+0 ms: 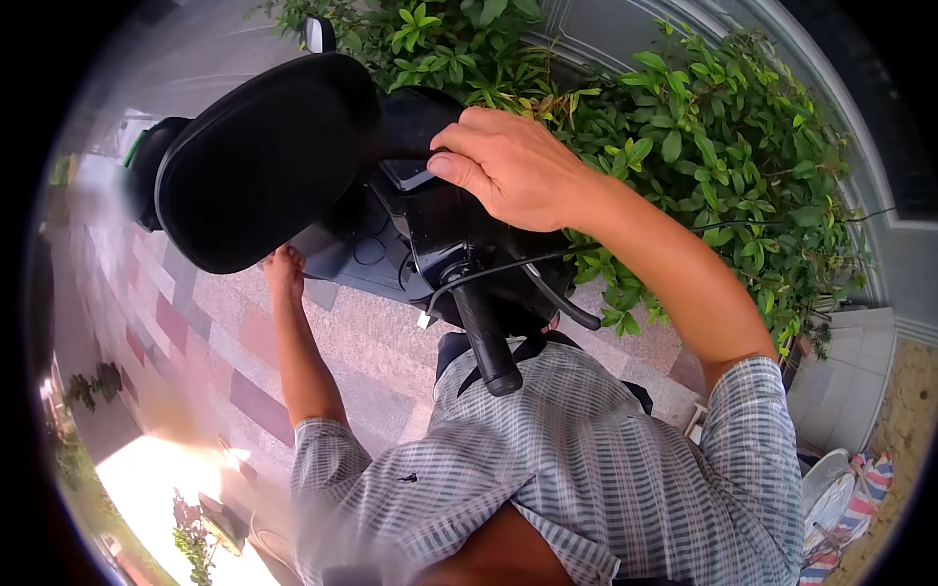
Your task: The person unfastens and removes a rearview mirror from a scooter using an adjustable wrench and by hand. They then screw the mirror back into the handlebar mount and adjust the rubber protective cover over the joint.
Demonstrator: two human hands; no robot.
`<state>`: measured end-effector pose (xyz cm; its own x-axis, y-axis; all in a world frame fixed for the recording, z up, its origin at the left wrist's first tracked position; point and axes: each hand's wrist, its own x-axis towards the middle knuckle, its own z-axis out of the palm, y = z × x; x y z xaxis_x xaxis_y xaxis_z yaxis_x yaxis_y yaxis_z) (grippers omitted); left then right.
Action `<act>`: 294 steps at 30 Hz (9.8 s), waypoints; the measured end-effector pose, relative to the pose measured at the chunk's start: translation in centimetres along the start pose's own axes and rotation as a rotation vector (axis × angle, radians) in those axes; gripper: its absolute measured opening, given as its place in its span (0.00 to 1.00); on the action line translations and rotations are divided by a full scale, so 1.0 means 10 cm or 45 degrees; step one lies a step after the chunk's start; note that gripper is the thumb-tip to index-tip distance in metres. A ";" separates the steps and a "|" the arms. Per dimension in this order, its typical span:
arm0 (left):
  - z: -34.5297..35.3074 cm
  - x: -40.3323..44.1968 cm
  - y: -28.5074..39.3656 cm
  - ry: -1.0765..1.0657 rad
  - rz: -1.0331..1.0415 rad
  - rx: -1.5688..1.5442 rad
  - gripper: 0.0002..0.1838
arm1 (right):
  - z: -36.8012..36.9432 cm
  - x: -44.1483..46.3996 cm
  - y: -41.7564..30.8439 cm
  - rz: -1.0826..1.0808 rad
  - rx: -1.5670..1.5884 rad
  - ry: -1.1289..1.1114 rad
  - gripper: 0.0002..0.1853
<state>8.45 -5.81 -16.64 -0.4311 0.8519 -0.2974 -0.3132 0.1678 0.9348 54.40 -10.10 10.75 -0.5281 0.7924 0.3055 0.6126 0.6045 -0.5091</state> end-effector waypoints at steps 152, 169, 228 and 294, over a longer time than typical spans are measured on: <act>3.42 -2.62 1.24 -1.154 1.388 0.492 0.08 | 0.64 -0.72 -0.45 -0.720 0.532 -0.419 0.20; 2.91 -2.25 1.70 -1.418 1.436 0.816 0.08 | 0.56 -0.91 -0.70 -0.605 0.503 -0.134 0.16; 2.70 -2.53 1.45 -1.182 1.252 0.728 0.08 | 0.19 -0.73 0.30 0.452 0.464 0.143 0.11; 2.68 -2.49 1.38 -1.221 1.169 0.474 0.08 | 0.56 -0.56 0.64 0.385 0.801 -0.003 0.11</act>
<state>37.58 -11.35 8.84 0.4357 0.7081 0.5557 0.0721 -0.6428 0.7626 58.03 -11.14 1.27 -0.3894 0.9180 0.0756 0.2763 0.1947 -0.9411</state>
